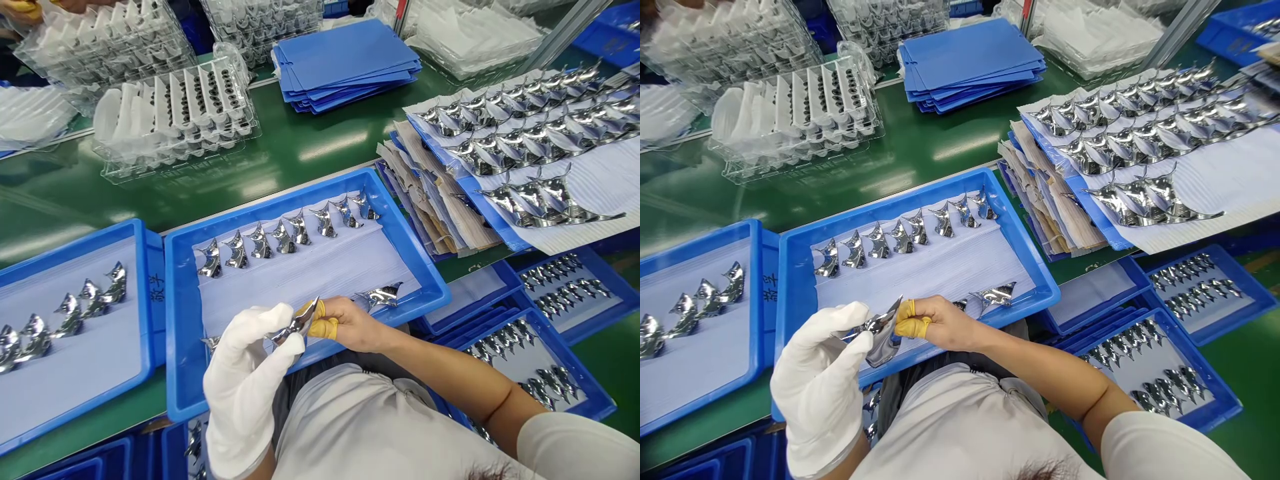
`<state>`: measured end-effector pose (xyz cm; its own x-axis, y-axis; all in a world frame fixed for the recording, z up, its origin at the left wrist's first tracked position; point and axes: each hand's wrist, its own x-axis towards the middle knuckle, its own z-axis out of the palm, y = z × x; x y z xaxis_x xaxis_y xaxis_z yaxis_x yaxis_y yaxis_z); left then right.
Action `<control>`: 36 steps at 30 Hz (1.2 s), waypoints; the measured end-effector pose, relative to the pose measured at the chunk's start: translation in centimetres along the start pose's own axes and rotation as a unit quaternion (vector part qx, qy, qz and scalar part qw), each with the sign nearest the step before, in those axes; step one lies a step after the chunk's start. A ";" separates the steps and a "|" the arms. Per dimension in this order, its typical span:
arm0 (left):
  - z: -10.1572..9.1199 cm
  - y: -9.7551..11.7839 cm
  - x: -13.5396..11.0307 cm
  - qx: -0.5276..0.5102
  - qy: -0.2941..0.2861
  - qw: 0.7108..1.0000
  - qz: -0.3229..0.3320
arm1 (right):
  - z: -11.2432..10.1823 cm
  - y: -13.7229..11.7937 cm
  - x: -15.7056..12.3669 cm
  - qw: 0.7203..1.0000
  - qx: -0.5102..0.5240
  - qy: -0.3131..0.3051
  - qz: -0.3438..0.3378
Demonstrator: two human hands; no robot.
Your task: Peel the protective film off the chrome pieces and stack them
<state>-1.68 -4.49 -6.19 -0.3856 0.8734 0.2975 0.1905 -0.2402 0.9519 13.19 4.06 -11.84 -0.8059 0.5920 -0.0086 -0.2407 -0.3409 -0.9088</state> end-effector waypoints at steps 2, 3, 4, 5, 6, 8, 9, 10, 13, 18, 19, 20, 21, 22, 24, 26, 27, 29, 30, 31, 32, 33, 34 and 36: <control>-0.1 -0.1 0.1 -0.002 0.002 1.000 0.004 | 0.0 0.0 -0.1 1.000 -0.003 -0.002 -0.008; -0.1 -0.1 0.1 -0.006 0.003 1.000 0.002 | 0.1 -0.1 -0.1 1.000 -0.005 -0.004 -0.014; -0.2 -0.2 0.2 -0.011 0.004 1.000 -0.005 | 0.1 -0.2 -0.2 1.000 -0.006 -0.007 -0.021; -0.2 -0.2 0.2 -0.018 0.007 1.000 -0.011 | 0.1 -0.3 -0.2 1.000 -0.007 -0.009 -0.029; -0.2 -0.3 0.2 -0.023 0.009 0.999 -0.019 | 0.1 -0.4 -0.2 0.999 -0.007 -0.009 -0.036; 0.0 -0.3 0.1 -0.028 0.014 0.999 -0.025 | 0.1 -0.6 -0.2 0.999 -0.008 -0.007 -0.037; 0.1 -0.3 0.0 -0.027 0.014 0.999 -0.023 | 0.0 -0.6 -0.1 1.000 -0.007 -0.005 -0.030; 0.3 -0.3 -0.1 -0.024 0.015 0.999 -0.019 | 0.0 -0.5 -0.1 1.000 -0.004 -0.002 -0.020; 1.0 -0.2 -0.5 -0.008 0.025 1.000 -0.009 | -0.2 0.0 0.2 0.999 0.033 -0.007 0.006; 1.8 -0.3 -0.9 0.019 0.049 0.999 0.004 | -0.2 0.8 0.6 0.994 0.104 -0.034 0.019; 1.9 -0.4 -0.9 0.020 0.050 0.999 0.004 | -0.2 0.8 0.6 0.993 0.108 -0.033 0.020; 1.9 -0.4 -0.9 0.020 0.050 0.999 0.002 | -0.1 0.8 0.6 0.993 0.110 -0.031 0.020; 1.9 -0.4 -0.9 0.019 0.051 0.998 -0.001 | -0.1 0.7 0.6 0.993 0.110 -0.029 0.020; 1.8 -0.5 -0.9 0.019 0.052 0.998 -0.003 | -0.1 0.5 0.5 0.993 0.109 -0.028 0.019; 1.8 -0.5 -0.8 0.018 0.057 0.998 -0.008 | -0.1 0.1 0.4 0.994 0.102 -0.029 0.013; 1.7 -0.4 -0.8 0.011 0.063 0.998 -0.012 | -0.1 -0.3 0.3 0.996 0.085 -0.030 0.002; 1.6 -0.4 -0.7 0.006 0.065 0.998 -0.015 | -0.1 -0.4 0.2 0.997 0.072 -0.026 -0.005; 1.6 -0.3 -0.6 -0.004 0.068 0.998 -0.018 | -0.2 -0.6 0.0 0.999 0.042 -0.012 -0.018; 1.6 -0.3 -0.6 -0.007 0.069 0.997 -0.019 | -0.2 -0.6 -0.1 0.999 0.027 -0.005 -0.022; 1.6 -0.3 -0.6 -0.007 0.070 0.997 -0.020 | -0.3 -0.6 -0.2 1.000 0.015 0.001 -0.025; 1.6 -0.3 -0.6 -0.007 0.072 0.997 -0.021 | -0.3 -0.6 -0.2 1.000 0.005 0.003 -0.027; 1.6 -0.3 -0.6 -0.007 0.073 0.997 -0.022 | -0.4 -0.7 -0.3 1.000 -0.002 0.004 -0.027; 1.6 -0.4 -0.6 -0.009 0.072 0.997 -0.025 | -0.4 -0.7 -0.3 1.000 -0.007 0.004 -0.026; 1.6 -0.4 -0.6 -0.013 0.071 0.997 -0.026 | -0.4 -0.9 -0.3 0.999 -0.017 0.006 -0.027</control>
<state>-0.11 -4.28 -6.85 -0.5193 0.8160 0.2537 0.1447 -0.2086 0.9672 13.87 4.47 -11.21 -0.7863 0.6168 0.0358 -0.2646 -0.2838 -0.9216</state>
